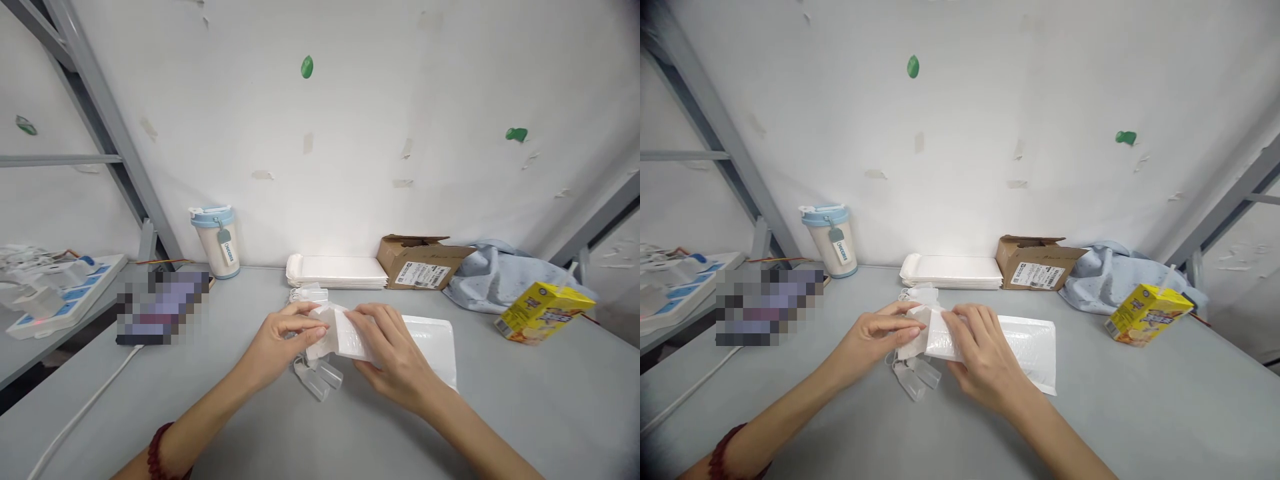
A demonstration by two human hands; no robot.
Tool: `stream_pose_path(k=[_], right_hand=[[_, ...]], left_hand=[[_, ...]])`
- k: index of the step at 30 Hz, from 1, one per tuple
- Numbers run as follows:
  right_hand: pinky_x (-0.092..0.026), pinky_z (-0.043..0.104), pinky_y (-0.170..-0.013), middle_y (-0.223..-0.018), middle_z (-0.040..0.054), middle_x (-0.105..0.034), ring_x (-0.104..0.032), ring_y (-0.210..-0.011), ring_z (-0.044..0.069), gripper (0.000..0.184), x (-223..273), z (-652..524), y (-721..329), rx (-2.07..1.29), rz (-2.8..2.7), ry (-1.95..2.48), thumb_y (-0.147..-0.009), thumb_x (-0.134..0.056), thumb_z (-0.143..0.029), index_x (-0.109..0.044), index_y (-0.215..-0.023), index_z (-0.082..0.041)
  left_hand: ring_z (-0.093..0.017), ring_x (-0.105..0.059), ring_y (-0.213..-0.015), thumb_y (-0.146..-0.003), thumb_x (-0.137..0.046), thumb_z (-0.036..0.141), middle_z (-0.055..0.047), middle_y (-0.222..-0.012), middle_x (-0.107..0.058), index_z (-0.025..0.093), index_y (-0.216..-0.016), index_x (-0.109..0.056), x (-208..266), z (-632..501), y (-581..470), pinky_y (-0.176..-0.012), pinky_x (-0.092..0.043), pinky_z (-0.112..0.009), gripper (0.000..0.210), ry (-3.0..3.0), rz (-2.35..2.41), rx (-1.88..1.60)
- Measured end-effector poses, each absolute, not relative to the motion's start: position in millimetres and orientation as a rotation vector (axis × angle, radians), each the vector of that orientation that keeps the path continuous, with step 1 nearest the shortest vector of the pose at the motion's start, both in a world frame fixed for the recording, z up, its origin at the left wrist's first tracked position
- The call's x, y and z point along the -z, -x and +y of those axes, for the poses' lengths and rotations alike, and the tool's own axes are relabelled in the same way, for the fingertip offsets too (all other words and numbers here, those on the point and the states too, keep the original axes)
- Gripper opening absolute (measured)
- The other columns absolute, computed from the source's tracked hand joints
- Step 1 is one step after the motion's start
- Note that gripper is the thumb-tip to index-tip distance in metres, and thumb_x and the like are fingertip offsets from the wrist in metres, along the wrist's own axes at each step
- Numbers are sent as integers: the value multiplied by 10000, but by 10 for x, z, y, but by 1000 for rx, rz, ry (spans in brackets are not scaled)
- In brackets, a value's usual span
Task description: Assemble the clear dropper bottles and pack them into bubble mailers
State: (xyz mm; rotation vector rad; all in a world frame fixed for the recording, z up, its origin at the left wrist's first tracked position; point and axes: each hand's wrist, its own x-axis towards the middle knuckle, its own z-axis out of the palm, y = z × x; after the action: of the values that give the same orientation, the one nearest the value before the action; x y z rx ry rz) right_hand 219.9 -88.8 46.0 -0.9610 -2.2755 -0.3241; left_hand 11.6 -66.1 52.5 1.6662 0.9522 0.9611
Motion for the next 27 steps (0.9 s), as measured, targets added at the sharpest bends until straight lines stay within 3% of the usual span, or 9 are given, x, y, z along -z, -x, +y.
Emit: stream_pose_path(k=[5,7,13,19,23,27], right_hand=[[-455,426,-754,-1044,153,-529,-503,-953,263,481,-476,-934,-2165,330,-2273,911,-757,-481,-95,-423,-1233,-134],[-457,422,-748,-1037,152,-532,-506,-948,262,480,-480,-932,-2170,341,-2260,914,-751,-477,-84,-427,-1226,-134],[-445,432,-767,-1043,153,-521,-487,-958,266,484,-473,-892,-2220,370,-2214,952,-740,-482,-59,-429,-1216,-134],[-446,426,-757,-1048,152,-512,-477,-963,266,496,-447,-904,-2199,347,-2234,952,-725,-476,-36,-427,-1210,-126],[-450,423,-758,-1057,156,-501,-470,-965,264,505,-450,-931,-2177,298,-2255,928,-734,-475,-39,-413,-1228,-118],[-449,421,-763,-1051,158,-500,-465,-971,263,507,-457,-954,-2169,291,-2261,878,-746,-483,-46,-406,-1244,-107]], left_hand=[[-212,-599,-868,-751,-636,302,-59,-876,-668,179,-836,-740,-506,-678,-140,-763,-487,-307,182,-1599,917,-935],[-214,-601,-857,-749,-635,303,-57,-877,-678,180,-833,-735,-544,-686,-116,-749,-489,-307,180,-1658,999,-971],[-228,-536,-1047,-806,-555,287,-51,-1042,-657,222,-841,-727,-657,-688,-29,-923,-428,-357,187,-1931,1179,-1080],[-261,-320,-1269,-830,-512,300,-49,-1272,-530,237,-997,-695,-517,-702,-93,-1054,-294,-423,255,-2098,1120,-919],[-253,-187,-1332,-861,-475,379,-15,-1289,-520,285,-1083,-655,-494,-745,-136,-1078,-236,-431,300,-2020,1060,-773],[-228,-280,-1281,-882,-438,413,-6,-1263,-537,304,-1138,-617,-563,-769,-142,-1057,-271,-385,330,-1966,953,-696]])
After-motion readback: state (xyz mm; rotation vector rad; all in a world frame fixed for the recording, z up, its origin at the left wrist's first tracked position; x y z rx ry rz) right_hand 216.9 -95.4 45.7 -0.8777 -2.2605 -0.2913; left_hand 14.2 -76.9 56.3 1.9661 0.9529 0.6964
